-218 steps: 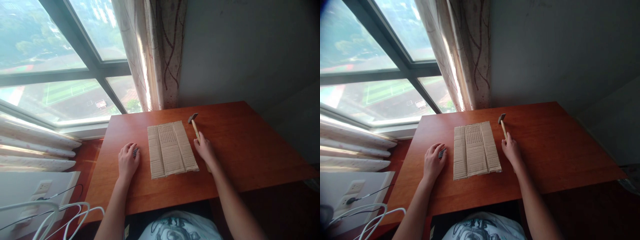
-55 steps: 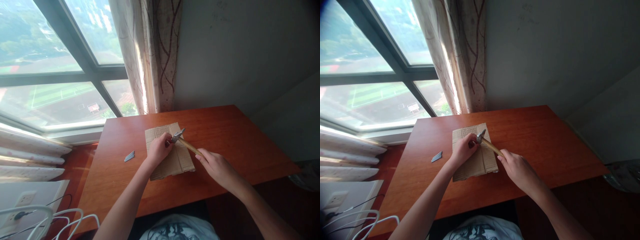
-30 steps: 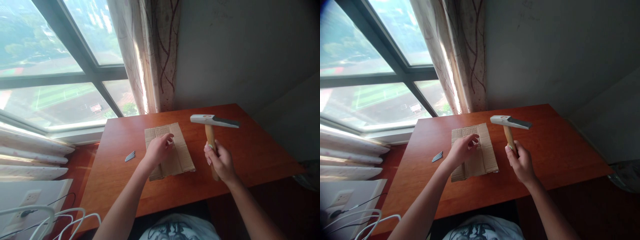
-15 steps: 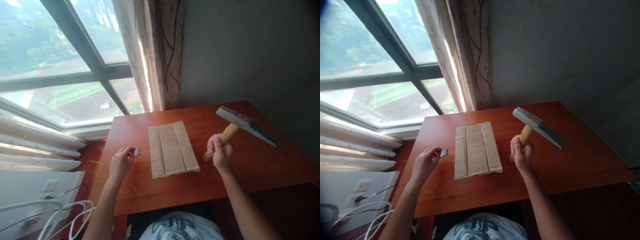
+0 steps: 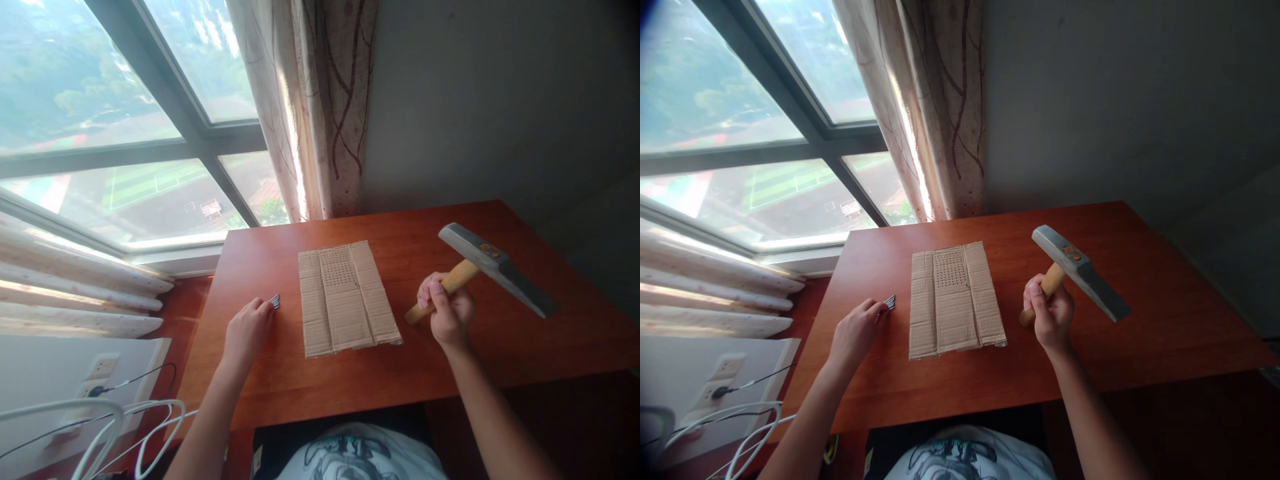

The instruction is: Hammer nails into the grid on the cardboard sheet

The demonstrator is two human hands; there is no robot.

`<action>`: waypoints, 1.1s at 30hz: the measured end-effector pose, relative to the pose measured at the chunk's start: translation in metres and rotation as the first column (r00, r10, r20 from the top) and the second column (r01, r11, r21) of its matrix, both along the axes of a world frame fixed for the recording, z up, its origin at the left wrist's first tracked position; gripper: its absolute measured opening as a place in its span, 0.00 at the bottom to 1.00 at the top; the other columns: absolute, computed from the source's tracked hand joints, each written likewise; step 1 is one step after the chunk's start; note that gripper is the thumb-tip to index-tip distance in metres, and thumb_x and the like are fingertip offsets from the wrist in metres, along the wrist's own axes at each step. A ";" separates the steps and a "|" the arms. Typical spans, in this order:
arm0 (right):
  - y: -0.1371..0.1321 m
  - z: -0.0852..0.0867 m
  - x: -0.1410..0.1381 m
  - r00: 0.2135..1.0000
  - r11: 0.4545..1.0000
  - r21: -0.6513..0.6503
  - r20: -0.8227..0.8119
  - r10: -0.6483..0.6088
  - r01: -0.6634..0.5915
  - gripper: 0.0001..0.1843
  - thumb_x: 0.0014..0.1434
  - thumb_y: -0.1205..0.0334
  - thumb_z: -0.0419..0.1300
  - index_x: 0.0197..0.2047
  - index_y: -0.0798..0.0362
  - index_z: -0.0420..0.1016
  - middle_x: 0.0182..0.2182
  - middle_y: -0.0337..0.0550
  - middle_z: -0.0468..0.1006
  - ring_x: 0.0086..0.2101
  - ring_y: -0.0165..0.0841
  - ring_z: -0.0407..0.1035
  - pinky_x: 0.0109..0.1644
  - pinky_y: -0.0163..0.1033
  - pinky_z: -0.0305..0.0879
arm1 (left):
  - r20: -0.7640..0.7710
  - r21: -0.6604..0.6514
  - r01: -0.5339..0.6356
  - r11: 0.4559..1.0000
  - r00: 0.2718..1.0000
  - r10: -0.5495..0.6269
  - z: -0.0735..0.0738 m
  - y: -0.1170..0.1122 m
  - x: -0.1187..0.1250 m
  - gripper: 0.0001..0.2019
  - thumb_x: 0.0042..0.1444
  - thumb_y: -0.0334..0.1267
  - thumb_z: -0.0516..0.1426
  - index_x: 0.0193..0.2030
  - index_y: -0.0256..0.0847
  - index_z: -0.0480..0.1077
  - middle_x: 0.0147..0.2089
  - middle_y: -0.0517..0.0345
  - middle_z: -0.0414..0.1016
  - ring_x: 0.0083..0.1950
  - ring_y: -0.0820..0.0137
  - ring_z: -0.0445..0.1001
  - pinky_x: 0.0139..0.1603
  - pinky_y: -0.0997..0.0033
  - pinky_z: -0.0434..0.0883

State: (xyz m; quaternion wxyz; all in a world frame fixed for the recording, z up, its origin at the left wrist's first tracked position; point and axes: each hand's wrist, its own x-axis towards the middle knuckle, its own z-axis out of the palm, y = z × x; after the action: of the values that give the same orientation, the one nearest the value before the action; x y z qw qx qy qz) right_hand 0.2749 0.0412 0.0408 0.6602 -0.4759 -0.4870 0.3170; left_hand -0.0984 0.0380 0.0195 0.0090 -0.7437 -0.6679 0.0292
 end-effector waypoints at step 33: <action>0.012 -0.003 -0.015 0.996 0.995 -0.042 -0.010 -0.090 0.090 0.20 0.67 0.47 0.52 0.27 0.49 0.58 0.20 0.32 0.57 0.19 0.25 0.52 0.20 0.33 0.51 | 0.766 0.131 0.188 0.973 0.604 -0.220 0.050 0.047 0.135 0.03 0.57 0.33 0.57 0.34 0.42 0.73 0.30 0.62 0.78 0.30 0.75 0.76 0.32 0.79 0.69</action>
State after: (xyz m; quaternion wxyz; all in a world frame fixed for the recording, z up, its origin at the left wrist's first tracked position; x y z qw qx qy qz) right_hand 0.2602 0.0535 0.0382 0.6667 -0.5091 -0.4545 0.2997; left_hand 0.0369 0.0851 0.0695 -0.2621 -0.7544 -0.5177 -0.3069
